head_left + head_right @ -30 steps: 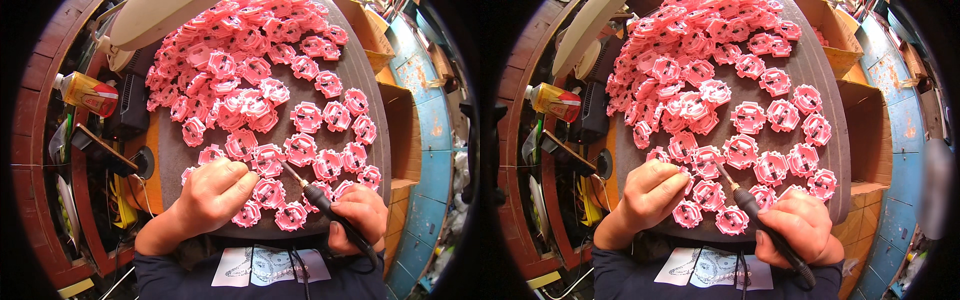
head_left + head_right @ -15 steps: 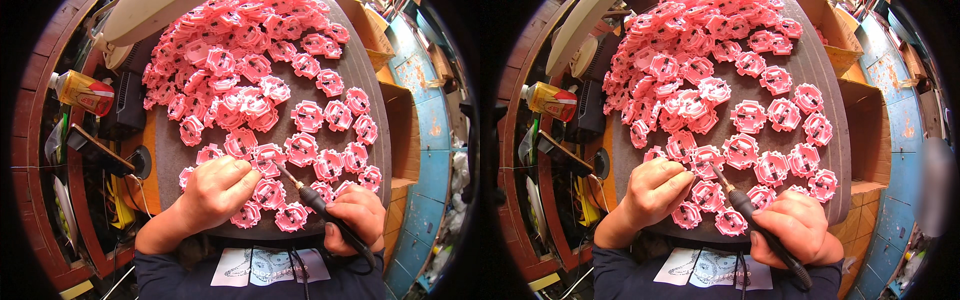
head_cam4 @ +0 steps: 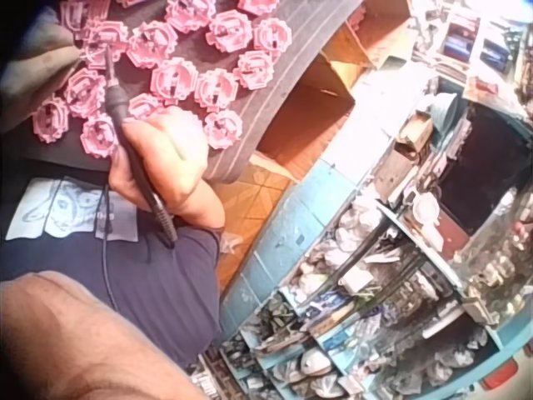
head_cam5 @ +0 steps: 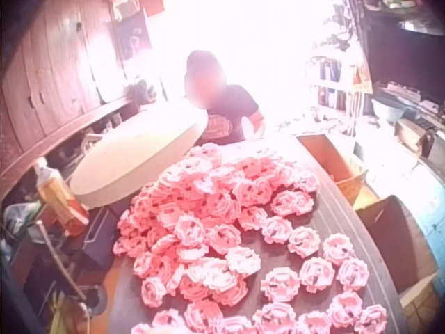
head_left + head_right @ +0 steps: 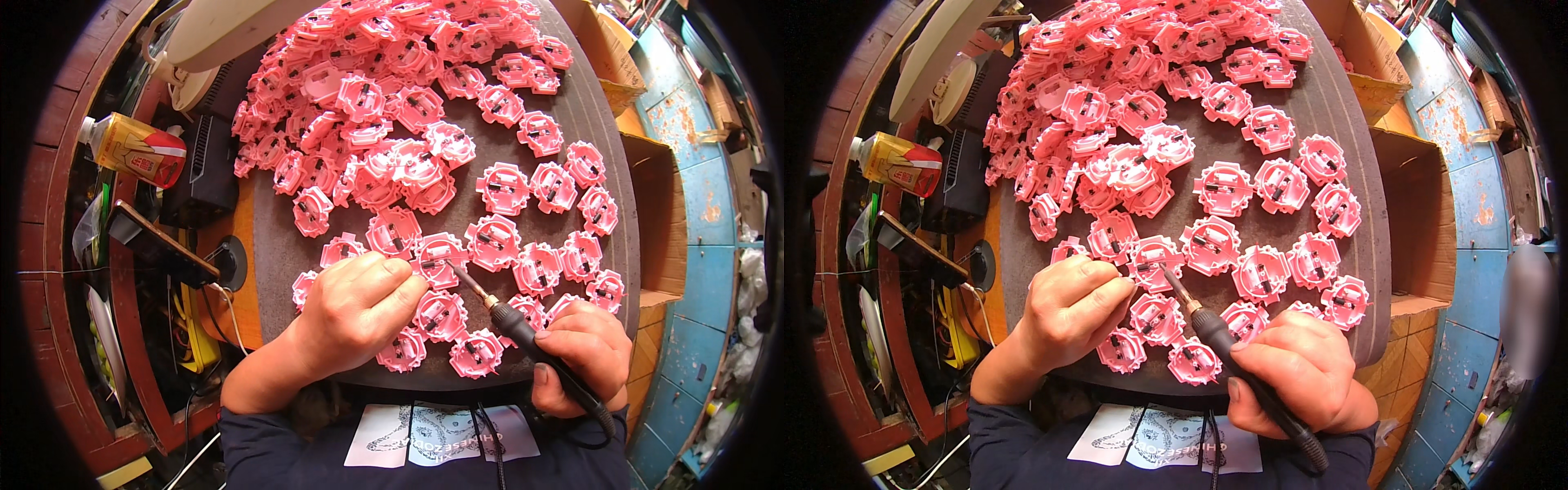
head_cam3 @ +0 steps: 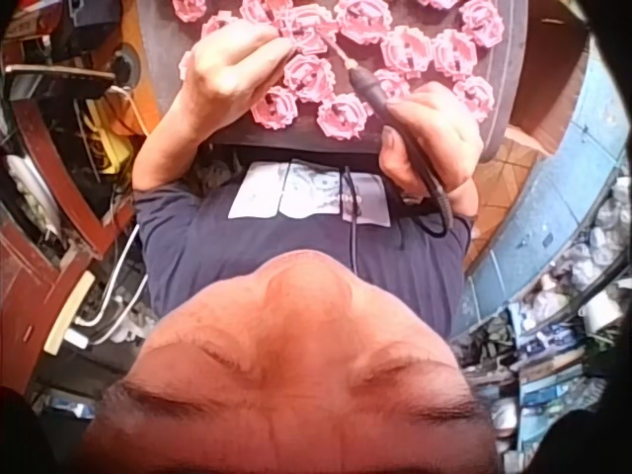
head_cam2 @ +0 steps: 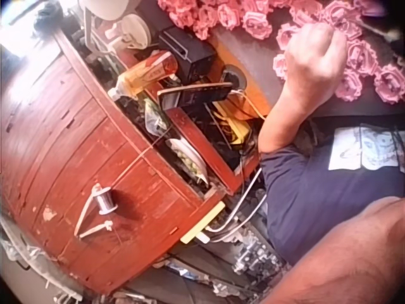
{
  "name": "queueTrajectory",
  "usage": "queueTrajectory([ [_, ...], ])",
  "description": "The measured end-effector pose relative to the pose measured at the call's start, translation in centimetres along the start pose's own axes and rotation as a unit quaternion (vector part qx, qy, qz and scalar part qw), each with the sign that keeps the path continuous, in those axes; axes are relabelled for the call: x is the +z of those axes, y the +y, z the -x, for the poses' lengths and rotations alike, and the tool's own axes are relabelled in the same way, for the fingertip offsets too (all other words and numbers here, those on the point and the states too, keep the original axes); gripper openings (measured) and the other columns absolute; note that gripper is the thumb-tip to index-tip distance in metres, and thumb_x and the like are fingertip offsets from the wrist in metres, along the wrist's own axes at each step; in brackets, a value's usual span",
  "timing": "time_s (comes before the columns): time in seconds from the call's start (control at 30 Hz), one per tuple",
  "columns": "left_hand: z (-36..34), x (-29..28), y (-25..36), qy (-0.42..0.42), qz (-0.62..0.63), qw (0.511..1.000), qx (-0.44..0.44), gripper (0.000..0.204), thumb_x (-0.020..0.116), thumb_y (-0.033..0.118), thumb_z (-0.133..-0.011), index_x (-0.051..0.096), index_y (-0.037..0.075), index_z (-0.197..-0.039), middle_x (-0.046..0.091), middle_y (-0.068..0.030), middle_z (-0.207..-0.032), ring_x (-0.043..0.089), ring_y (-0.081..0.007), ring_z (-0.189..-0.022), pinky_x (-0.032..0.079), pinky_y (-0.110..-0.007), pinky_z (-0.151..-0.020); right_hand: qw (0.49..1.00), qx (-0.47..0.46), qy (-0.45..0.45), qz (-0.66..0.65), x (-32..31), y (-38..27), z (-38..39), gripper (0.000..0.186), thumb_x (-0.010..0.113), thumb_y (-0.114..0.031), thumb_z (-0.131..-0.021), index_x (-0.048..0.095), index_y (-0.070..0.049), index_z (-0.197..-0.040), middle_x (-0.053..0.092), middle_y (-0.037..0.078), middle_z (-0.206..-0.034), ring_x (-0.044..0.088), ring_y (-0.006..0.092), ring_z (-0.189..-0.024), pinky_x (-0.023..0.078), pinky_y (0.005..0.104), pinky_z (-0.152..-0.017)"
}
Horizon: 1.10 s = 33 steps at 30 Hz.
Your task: The person uses a soldering iron to attach small black components to pink plastic pieces on a workbench. They handle each piece individually, apply solder, and place the finished items into a cardboard box.
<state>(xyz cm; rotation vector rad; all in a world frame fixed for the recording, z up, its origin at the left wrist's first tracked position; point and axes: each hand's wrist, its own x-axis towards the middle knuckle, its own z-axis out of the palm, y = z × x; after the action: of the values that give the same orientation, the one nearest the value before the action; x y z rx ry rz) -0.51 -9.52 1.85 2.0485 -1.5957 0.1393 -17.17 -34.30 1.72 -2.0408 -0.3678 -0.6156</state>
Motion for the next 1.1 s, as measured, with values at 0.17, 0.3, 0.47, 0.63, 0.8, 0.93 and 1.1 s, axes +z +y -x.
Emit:
queueTrajectory([
  [0.17, -0.1, 0.1, 0.0, 0.001, -0.004, 1.0, 0.002, 0.028, 0.084, -0.001, -0.076, 0.072, 0.0, -0.101, 0.067, -0.0092, -0.089, 0.067, -0.0268, -0.071, 0.055, -0.038, -0.062, 1.0, -0.004, -0.005, 0.0, 0.0, 0.1, 0.0, 0.03, 0.08, -0.007, -0.077, 0.071, 0.004, -0.103, 0.068, 0.014, -0.08, 0.064, 0.0255, -0.058, 0.052, 0.0363, -0.052],
  [0.3, -0.2, 0.1, 0.1, -0.004, -0.008, 1.0, -0.002, 0.027, 0.084, 0.001, -0.077, 0.072, 0.001, -0.101, 0.068, -0.0092, -0.089, 0.068, -0.0275, -0.073, 0.055, -0.039, -0.063, 1.0, -0.005, -0.007, 0.004, 0.0, 0.0, 0.1, 0.031, 0.08, -0.007, -0.077, 0.071, 0.005, -0.103, 0.068, 0.013, -0.08, 0.064, 0.0251, -0.058, 0.052, 0.0362, -0.052],
  [0.47, 0.0, 0.4, -0.2, -0.007, -0.003, 1.0, -0.008, 0.026, 0.085, 0.002, -0.077, 0.072, 0.001, -0.1, 0.068, -0.0091, -0.089, 0.069, -0.0279, -0.074, 0.056, -0.039, -0.063, 1.0, -0.01, -0.003, 0.006, 0.0, 0.1, 0.1, 0.031, 0.08, -0.007, -0.077, 0.07, 0.005, -0.103, 0.068, 0.013, -0.08, 0.063, 0.025, -0.057, 0.051, 0.0363, -0.051],
  [0.63, 0.1, -0.1, 0.1, -0.005, -0.001, 1.0, -0.022, 0.025, 0.084, -0.002, -0.078, 0.071, 0.002, -0.099, 0.068, -0.0101, -0.089, 0.069, -0.0283, -0.074, 0.056, -0.039, -0.064, 1.0, -0.002, 0.007, 0.006, 0.0, -0.1, 0.1, 0.03, 0.08, -0.007, -0.077, 0.07, 0.004, -0.103, 0.067, 0.014, -0.08, 0.063, 0.0261, -0.058, 0.05, 0.0365, -0.052],
  [0.8, 0.3, -1.4, -0.1, 0.051, 0.021, 0.997, -0.044, 0.026, 0.082, -0.009, -0.078, 0.071, 0.0, -0.1, 0.067, -0.0122, -0.09, 0.069, -0.03, -0.074, 0.057, -0.039, -0.066, 0.999, 0.007, 0.032, 0.024, -0.2, -0.6, -0.2, 0.032, 0.08, -0.007, -0.078, 0.069, 0.003, -0.106, 0.067, 0.015, -0.08, 0.063, 0.0268, -0.059, 0.051, 0.0373, -0.053],
  [0.93, 0.3, -3.0, -0.9, 0.072, -0.005, 0.997, -0.039, 0.027, 0.082, -0.009, -0.078, 0.072, -0.001, -0.101, 0.068, -0.0136, -0.09, 0.069, -0.0301, -0.075, 0.057, -0.038, -0.065, 0.999, 0.022, 0.031, 0.026, 0.1, -1.2, -0.6, 0.037, 0.082, -0.005, -0.077, 0.068, 0.002, -0.11, 0.068, 0.015, -0.081, 0.064, 0.0275, -0.062, 0.051, 0.0375, -0.055],
  [1.1, 0.9, -4.4, -1.6, 0.107, -0.042, 0.992, -0.057, 0.027, 0.083, -0.006, -0.078, 0.072, -0.001, -0.102, 0.068, -0.0131, -0.091, 0.07, -0.0311, -0.075, 0.058, -0.039, -0.066, 0.999, 0.021, 0.003, 0.034, 0.7, -1.6, -1.7, 0.042, 0.086, -0.004, -0.077, 0.068, 0.002, -0.114, 0.069, 0.015, -0.083, 0.067, 0.028, -0.065, 0.053, 0.0374, -0.057],
])
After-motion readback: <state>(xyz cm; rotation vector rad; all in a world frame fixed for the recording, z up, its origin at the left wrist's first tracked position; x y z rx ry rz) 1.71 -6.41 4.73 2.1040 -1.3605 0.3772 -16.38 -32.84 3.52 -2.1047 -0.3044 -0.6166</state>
